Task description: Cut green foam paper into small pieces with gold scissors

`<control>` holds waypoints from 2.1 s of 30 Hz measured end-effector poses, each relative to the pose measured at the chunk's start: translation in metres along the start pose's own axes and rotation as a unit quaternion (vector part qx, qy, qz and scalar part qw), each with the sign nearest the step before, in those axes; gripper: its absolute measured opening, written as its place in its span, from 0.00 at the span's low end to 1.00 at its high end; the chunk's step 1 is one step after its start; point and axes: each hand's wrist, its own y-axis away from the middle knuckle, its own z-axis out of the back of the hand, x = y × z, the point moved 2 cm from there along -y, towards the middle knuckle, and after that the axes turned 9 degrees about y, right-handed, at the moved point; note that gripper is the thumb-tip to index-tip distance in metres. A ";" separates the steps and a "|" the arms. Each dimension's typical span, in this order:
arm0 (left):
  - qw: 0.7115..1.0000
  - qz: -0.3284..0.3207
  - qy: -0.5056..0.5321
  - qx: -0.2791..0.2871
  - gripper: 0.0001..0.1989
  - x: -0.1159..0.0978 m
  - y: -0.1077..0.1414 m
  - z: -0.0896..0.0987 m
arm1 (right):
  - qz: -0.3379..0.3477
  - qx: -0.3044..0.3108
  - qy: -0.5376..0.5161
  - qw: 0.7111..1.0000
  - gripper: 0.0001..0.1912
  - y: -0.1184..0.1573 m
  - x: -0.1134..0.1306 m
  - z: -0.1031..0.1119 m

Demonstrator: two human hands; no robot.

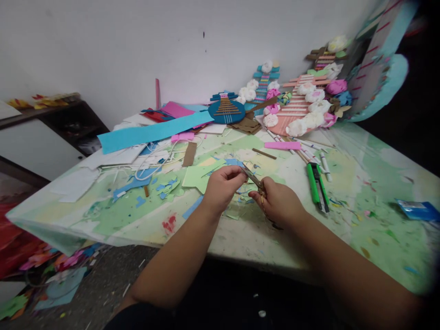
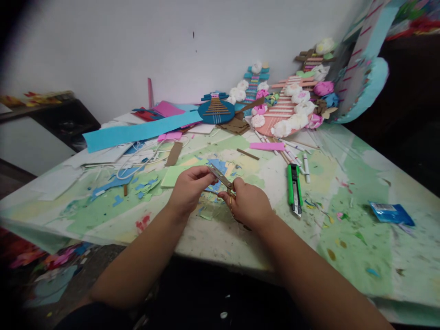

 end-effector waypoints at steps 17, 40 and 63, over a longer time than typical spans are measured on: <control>0.999 0.014 -0.041 -0.015 0.07 -0.003 0.000 0.003 | 0.001 -0.009 0.063 0.998 0.22 -0.002 -0.005 -0.002; 0.991 0.021 -0.123 -0.038 0.12 0.013 -0.002 0.005 | -0.045 -0.056 -0.554 0.829 0.14 -0.002 -0.001 -0.002; 0.985 0.086 -0.104 0.105 0.11 0.023 0.001 -0.009 | -0.065 -0.069 -0.566 0.819 0.14 -0.001 -0.002 -0.005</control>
